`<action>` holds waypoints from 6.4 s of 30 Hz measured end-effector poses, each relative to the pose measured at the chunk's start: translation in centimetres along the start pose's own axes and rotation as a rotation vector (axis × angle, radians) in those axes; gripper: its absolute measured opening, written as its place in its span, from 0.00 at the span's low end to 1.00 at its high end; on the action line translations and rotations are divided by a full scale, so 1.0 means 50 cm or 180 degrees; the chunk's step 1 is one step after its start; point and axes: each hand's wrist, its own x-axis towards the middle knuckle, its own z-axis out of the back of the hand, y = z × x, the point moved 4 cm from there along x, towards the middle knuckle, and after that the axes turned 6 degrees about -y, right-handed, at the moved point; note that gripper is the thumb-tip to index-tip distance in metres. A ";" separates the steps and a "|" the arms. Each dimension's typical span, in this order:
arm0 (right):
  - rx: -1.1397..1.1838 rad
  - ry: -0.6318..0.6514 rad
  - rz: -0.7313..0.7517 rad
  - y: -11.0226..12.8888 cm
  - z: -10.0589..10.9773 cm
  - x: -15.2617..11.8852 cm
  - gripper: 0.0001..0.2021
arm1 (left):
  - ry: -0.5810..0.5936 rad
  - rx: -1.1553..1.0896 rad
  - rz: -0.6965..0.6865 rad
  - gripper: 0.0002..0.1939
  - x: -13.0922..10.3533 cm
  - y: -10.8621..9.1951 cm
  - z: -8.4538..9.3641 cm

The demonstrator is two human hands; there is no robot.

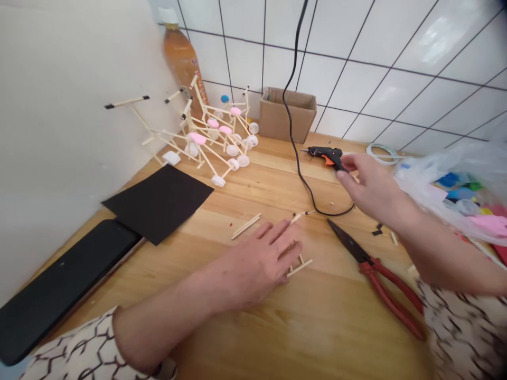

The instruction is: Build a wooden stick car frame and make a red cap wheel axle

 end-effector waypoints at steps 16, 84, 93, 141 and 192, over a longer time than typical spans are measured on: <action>0.0702 0.0457 0.1474 0.121 -0.018 -0.345 0.16 | 0.0022 -0.0059 0.0042 0.20 -0.002 -0.001 0.003; 0.0484 0.0722 0.1483 0.117 -0.049 -0.361 0.17 | 0.0015 -0.0299 -0.0055 0.30 -0.007 0.008 0.022; 0.0468 0.0681 0.1536 0.116 -0.050 -0.363 0.17 | -0.0551 -0.0081 -0.0136 0.22 -0.011 0.011 0.046; 0.0425 0.0766 0.1528 0.116 -0.050 -0.361 0.18 | -0.0285 -0.1146 0.0737 0.23 -0.007 0.028 0.030; 0.0227 0.0604 0.1554 0.121 -0.049 -0.366 0.18 | -0.1024 -0.1996 0.1446 0.14 -0.010 0.042 0.023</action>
